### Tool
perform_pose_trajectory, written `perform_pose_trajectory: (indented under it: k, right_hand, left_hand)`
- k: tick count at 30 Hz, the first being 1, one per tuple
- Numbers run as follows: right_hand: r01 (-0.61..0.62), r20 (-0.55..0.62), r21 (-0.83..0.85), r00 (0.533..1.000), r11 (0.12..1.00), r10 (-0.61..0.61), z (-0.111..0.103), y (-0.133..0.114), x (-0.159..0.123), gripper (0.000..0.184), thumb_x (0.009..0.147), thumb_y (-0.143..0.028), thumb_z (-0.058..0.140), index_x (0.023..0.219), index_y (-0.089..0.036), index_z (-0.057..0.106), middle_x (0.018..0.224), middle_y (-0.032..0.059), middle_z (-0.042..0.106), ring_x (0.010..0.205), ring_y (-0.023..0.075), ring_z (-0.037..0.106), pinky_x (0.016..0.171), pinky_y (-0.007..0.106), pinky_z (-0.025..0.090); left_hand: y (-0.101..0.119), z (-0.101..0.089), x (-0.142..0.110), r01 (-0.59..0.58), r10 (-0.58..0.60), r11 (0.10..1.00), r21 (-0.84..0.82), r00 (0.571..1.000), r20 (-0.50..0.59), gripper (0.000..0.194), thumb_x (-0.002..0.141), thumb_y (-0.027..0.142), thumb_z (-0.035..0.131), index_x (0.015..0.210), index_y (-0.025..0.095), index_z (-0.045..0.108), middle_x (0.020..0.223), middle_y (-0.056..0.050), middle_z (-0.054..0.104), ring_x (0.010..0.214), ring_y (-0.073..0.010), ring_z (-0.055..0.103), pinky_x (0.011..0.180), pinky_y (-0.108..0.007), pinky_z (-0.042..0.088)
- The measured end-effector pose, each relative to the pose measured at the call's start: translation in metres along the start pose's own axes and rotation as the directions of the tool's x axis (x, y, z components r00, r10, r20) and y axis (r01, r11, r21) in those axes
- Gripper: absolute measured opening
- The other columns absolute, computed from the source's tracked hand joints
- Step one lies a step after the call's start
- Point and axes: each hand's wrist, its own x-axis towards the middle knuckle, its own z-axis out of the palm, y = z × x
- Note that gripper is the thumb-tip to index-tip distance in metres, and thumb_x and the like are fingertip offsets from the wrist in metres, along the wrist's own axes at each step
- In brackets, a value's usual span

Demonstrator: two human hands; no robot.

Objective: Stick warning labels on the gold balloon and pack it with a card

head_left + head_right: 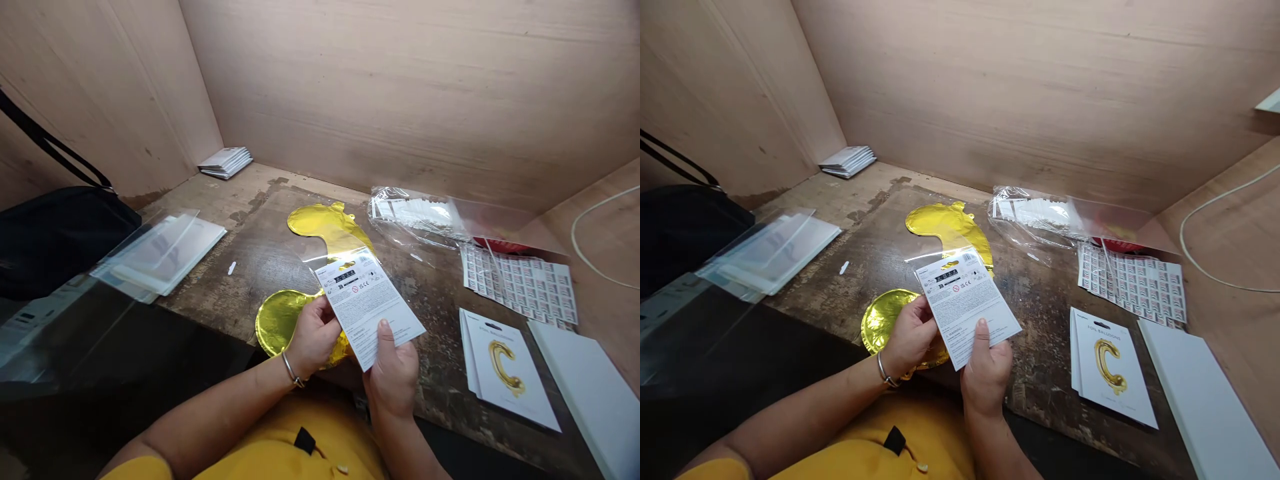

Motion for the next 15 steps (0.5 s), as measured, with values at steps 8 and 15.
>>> perform_pose_trajectory:
  k: [8,15]
  right_hand:
    - [-0.033,-0.032,-0.053,0.999,0.998,0.031,-0.003,0.009,-0.010,0.057,0.083,-0.047,0.061,0.128,-0.013,0.056,0.107,0.0122,0.071,0.097,0.0255,0.068,0.085,0.040,0.055]
    - [-0.045,0.011,-0.038,0.999,0.998,0.046,0.002,0.010,-0.016,0.055,0.084,-0.046,0.060,0.127,-0.012,0.056,0.106,0.0128,0.072,0.099,0.0253,0.068,0.083,0.039,0.056]
  left_hand:
    - [-0.008,0.004,0.000,-0.171,0.172,0.985,0.015,0.985,-0.029,0.048,0.072,0.011,0.075,0.115,0.022,0.056,0.115,-0.004,0.068,0.107,-0.0200,0.064,0.094,-0.030,0.052]
    - [-0.004,0.003,0.003,-0.204,0.208,0.978,0.044,0.967,-0.145,0.035,0.068,0.017,0.080,0.100,0.018,0.063,0.100,-0.004,0.073,0.091,-0.0211,0.069,0.081,-0.031,0.057]
